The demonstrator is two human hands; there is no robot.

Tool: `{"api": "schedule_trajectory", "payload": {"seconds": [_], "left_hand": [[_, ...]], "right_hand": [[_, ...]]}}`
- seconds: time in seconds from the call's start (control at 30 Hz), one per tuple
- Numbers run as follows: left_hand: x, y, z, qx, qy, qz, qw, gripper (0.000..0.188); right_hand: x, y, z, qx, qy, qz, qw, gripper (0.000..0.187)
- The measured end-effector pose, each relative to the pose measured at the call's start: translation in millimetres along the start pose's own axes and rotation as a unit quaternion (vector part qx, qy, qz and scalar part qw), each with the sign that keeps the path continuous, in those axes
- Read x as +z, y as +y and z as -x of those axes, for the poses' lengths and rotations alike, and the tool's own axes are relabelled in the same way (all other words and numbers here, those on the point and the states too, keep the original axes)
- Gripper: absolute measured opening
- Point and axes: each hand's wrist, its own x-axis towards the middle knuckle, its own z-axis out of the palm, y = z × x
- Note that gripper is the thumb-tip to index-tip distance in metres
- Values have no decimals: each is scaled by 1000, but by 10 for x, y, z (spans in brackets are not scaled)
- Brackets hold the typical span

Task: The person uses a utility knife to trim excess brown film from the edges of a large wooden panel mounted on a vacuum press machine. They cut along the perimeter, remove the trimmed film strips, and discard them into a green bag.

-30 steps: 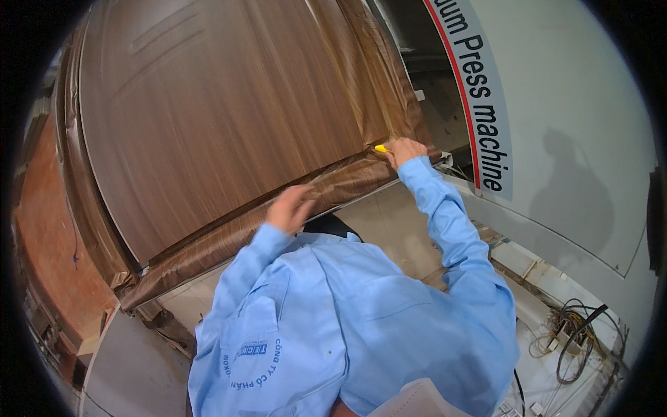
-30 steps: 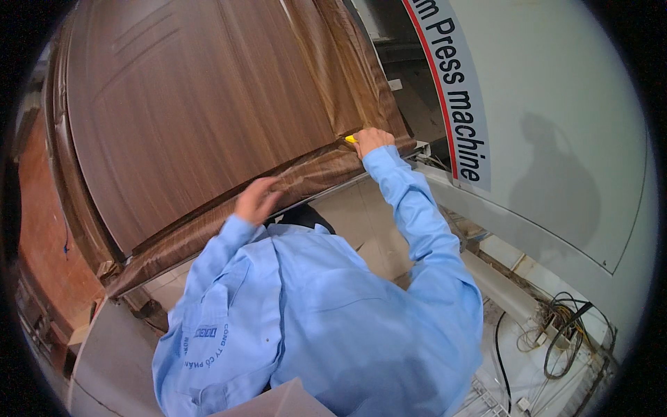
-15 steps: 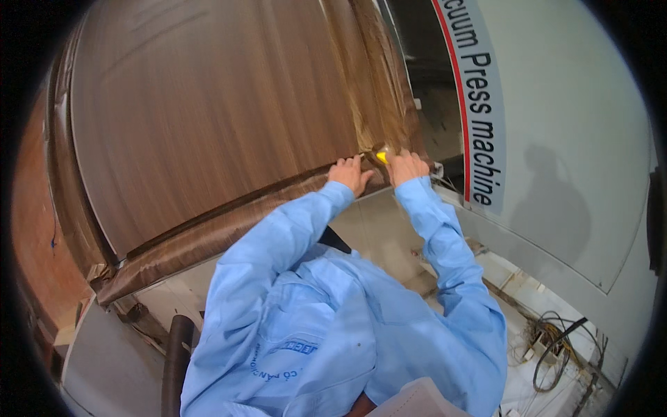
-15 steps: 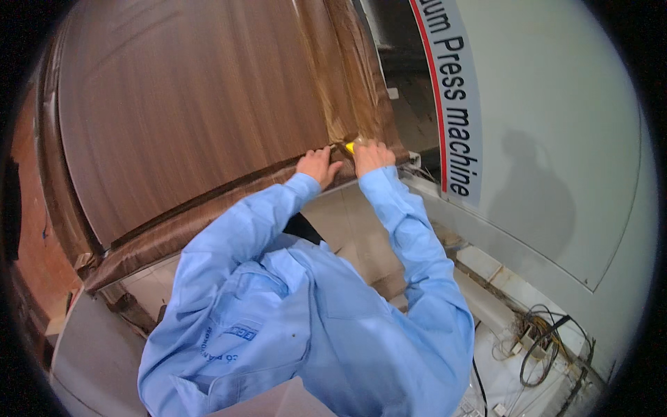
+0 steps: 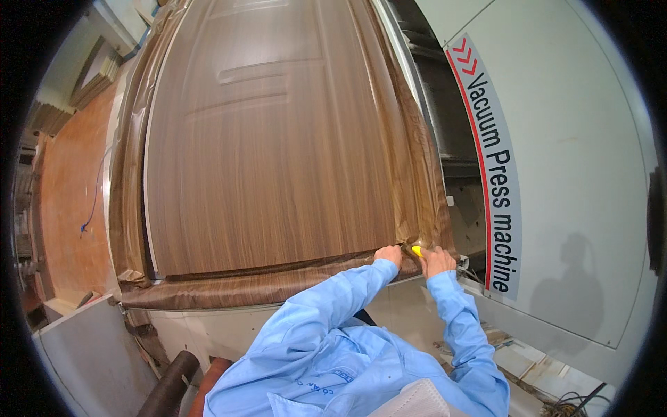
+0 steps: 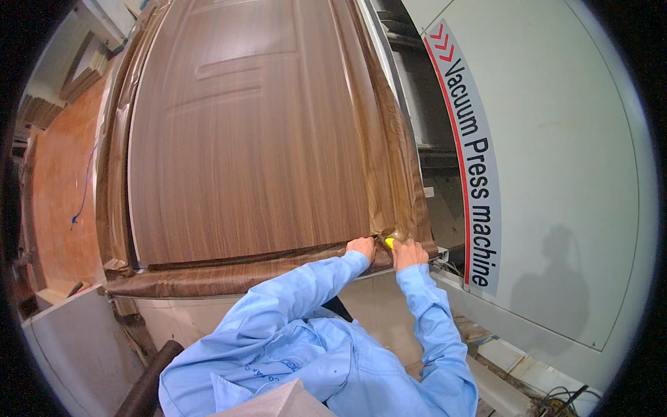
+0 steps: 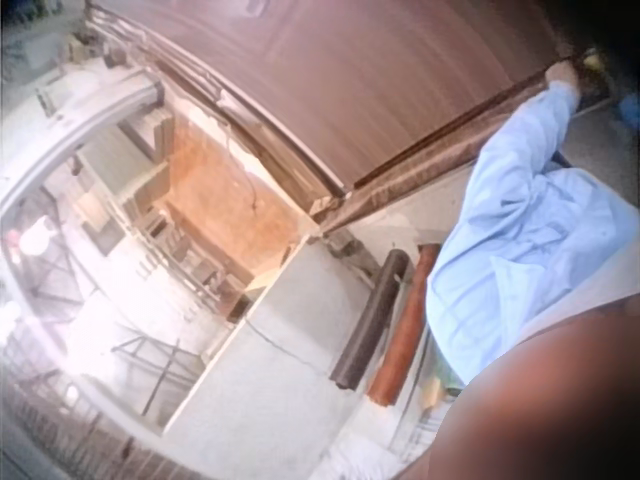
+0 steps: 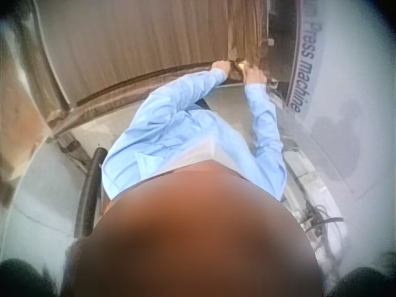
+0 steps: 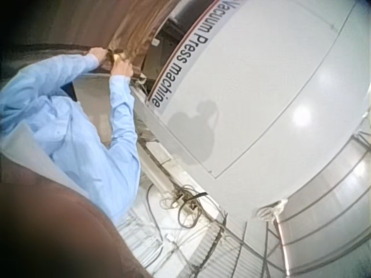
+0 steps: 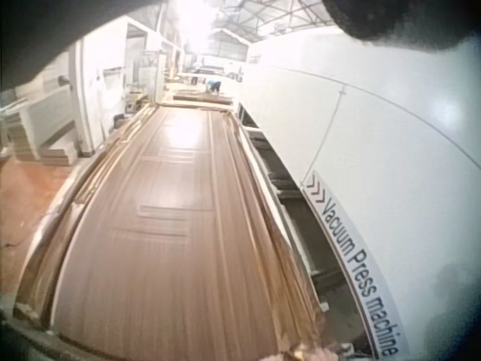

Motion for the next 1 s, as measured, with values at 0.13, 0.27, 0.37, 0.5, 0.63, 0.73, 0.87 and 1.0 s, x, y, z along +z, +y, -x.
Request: {"api": "schedule_trajectory", "payload": {"seconds": [0.13,0.27,0.37,0.5,0.63,0.73,0.87,1.0], "left_hand": [[-4,15,-18,-67,55,58,995,23],[-9,16,60,-61,55,104,991,22],[-52,1,144,-58,60,121,989,21],[-145,6,237,-34,80,144,986,21],[-226,59,305,-21,66,140,988,19],[-267,83,351,-19,74,159,984,19],[-315,52,358,116,147,103,977,15],[-319,7,335,310,307,70,897,14]], "right_hand": [[103,34,-83,12,-52,-28,998,21],[238,114,-242,-5,-79,28,996,22],[158,306,-312,5,-79,29,996,22],[21,495,-372,37,-80,78,993,23],[-25,539,-446,-20,-129,28,991,24],[-164,685,-440,62,-138,39,988,25],[-424,933,-330,37,-98,75,992,28],[-451,886,-302,30,-108,82,990,26]]}}
